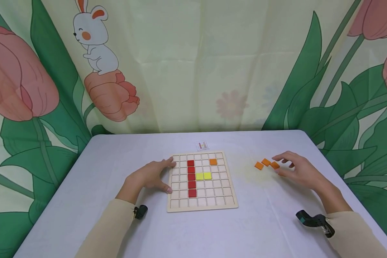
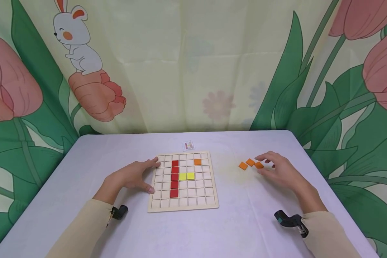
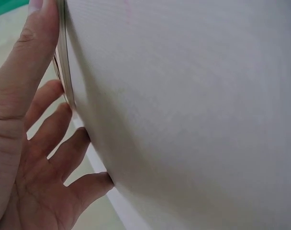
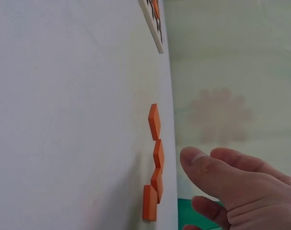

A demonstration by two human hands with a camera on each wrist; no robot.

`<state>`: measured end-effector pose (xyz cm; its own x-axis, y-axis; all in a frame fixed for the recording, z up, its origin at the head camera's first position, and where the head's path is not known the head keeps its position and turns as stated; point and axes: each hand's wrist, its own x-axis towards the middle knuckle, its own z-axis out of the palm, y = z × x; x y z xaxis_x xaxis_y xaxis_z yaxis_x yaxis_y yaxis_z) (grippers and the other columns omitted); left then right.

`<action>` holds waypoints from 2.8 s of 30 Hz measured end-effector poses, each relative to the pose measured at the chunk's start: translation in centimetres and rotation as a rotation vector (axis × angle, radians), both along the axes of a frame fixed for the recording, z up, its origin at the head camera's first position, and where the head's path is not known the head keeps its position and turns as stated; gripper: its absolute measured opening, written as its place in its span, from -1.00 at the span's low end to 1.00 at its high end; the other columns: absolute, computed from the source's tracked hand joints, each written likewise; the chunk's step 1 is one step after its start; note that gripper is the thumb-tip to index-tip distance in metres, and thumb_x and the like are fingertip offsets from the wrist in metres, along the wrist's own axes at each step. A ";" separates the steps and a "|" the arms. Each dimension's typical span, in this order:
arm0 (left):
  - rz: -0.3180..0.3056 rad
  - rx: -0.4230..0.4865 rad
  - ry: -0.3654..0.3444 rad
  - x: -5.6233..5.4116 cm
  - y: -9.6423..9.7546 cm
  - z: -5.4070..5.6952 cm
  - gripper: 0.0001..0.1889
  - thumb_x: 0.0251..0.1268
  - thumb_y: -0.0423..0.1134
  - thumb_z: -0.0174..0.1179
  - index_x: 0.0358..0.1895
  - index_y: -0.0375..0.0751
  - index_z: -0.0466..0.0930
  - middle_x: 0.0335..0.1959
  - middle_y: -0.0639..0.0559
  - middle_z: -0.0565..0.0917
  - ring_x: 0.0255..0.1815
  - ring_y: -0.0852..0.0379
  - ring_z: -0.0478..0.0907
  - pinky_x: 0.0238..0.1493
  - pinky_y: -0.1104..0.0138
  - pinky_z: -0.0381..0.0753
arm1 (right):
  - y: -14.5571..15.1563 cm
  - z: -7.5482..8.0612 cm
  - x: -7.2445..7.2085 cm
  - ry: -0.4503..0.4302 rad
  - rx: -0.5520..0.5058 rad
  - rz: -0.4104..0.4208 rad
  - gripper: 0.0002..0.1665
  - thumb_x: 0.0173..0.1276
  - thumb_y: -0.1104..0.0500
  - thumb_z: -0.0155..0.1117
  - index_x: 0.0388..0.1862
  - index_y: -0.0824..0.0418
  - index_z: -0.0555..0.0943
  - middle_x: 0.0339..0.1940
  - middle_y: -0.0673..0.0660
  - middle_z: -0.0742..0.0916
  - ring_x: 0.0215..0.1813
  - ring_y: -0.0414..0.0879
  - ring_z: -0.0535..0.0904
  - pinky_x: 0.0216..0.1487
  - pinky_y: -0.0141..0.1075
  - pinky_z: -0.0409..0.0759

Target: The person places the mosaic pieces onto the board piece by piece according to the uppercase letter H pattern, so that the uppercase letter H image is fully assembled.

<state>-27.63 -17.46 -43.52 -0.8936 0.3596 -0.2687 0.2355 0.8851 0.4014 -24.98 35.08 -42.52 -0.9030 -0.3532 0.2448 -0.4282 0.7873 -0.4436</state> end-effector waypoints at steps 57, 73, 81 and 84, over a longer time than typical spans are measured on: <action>-0.012 0.027 -0.028 0.3 0.1 0.6 0.15 -0.23 0.14 0.68 0.58 0.21 0.28 0.68 0.17 0.11 0.67 -0.10 0.06 0.56 -0.09 0.24 | 3.0 -3.2 1.1 -0.138 -0.014 -0.099 -0.63 0.45 0.22 0.36 0.20 0.26 0.65 0.18 0.32 0.67 0.30 0.32 0.46 0.31 0.38 0.38; -0.013 0.018 -0.034 0.3 0.1 0.1 0.15 -0.25 0.16 0.68 0.58 0.22 0.29 0.68 0.20 0.10 0.67 -0.11 0.08 0.54 -0.10 0.27 | 0.9 -2.5 0.5 -0.064 -0.109 -0.047 -0.61 0.52 0.15 0.30 0.26 0.20 0.64 0.13 0.13 0.69 0.06 -0.39 0.44 -0.05 -0.50 0.52; -0.007 -0.023 -0.018 0.0 0.0 0.3 0.18 -0.27 0.21 0.67 0.59 0.24 0.26 0.67 0.14 0.15 0.64 -0.13 0.13 0.53 -0.09 0.30 | -1.2 -2.0 -0.6 -0.047 -0.161 0.009 -0.63 0.49 0.25 0.31 0.24 0.18 0.66 0.08 0.11 0.69 -0.01 -0.22 0.52 -0.02 -0.51 0.54; -0.005 -0.034 -0.020 0.0 0.0 0.6 0.19 -0.26 0.20 0.67 0.60 0.23 0.25 0.66 0.08 0.18 0.63 -0.15 0.15 0.52 -0.10 0.31 | -2.1 -1.9 -0.9 -0.058 -0.174 0.019 -0.63 0.49 0.24 0.32 0.25 0.18 0.65 0.08 0.10 0.68 0.02 -0.14 0.54 0.02 -0.56 0.52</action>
<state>-27.62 -17.48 -42.91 -0.8860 0.3548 -0.2985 0.2326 0.8970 0.3759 -25.87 32.98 -44.43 -0.9107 -0.3274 0.2517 -0.4124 0.6881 -0.5970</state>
